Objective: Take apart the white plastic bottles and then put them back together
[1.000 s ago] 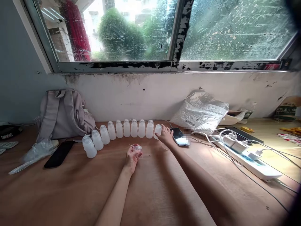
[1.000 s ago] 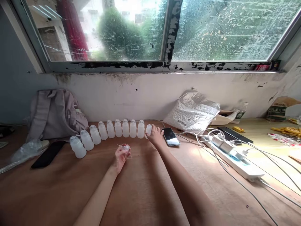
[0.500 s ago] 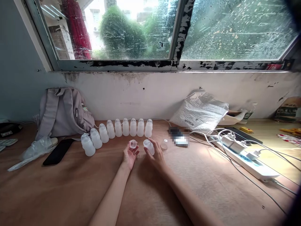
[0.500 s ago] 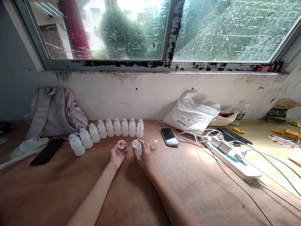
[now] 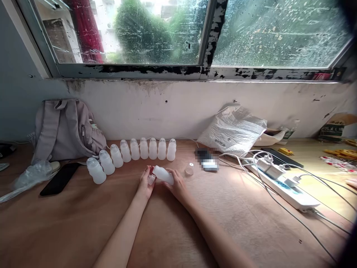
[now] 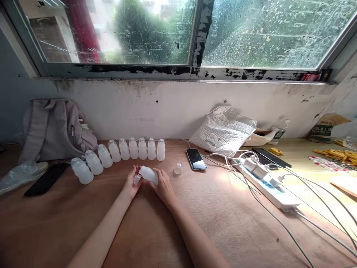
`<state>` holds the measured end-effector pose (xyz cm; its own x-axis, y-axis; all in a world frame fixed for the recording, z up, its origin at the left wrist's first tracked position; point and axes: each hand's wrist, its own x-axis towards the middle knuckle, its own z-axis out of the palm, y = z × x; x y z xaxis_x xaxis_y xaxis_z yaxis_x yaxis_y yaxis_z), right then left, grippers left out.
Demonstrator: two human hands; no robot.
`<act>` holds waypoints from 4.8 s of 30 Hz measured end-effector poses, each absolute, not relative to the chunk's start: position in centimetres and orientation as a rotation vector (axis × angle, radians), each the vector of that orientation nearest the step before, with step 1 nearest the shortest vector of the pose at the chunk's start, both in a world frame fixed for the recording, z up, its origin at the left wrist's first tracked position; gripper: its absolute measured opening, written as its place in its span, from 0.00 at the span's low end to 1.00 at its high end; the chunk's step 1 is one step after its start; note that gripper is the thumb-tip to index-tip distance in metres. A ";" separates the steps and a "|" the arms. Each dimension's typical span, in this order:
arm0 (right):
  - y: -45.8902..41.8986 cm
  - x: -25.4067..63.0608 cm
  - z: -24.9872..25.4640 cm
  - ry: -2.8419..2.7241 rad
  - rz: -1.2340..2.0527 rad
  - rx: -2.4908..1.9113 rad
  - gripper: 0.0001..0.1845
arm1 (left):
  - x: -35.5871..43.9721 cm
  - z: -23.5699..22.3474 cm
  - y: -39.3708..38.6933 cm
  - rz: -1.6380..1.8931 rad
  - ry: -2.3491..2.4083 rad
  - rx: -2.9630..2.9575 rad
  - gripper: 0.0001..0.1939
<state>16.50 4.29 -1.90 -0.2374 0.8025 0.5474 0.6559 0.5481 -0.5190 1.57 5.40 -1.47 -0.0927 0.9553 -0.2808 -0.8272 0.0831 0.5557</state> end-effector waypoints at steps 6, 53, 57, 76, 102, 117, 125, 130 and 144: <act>3.9 17.0 -0.7 -1.941 0.207 -1.172 0.18 | 1.3 -1.5 5.8 1.499 0.677 0.090 0.18; 2.8 16.3 0.3 -1.454 1.059 -1.325 0.23 | 0.8 -0.5 4.6 1.422 0.811 0.692 0.11; 2.6 16.5 0.5 -1.534 0.825 -1.295 0.19 | 0.7 -0.6 4.7 1.425 0.850 0.670 0.10; 2.3 16.3 0.7 -1.599 0.680 -1.296 0.16 | 1.2 -0.2 4.0 1.372 0.847 0.583 0.13; 0.8 15.0 1.6 -1.243 1.951 -1.060 0.16 | 3.1 1.2 1.9 1.547 0.837 0.494 0.07; 0.6 14.8 1.4 -1.079 2.205 -0.772 0.23 | 2.3 2.6 1.5 1.500 0.755 0.739 0.20; 0.7 13.5 0.4 -1.395 1.266 -1.023 0.23 | 2.3 -0.2 3.2 1.313 0.807 0.676 0.24; 1.9 14.9 0.2 -1.606 0.895 -1.071 0.16 | 2.1 -0.4 3.4 1.321 0.819 0.561 0.22; 7.6 22.7 -2.4 -1.128 0.596 -1.393 0.18 | 2.3 1.5 2.2 1.109 0.843 0.669 0.27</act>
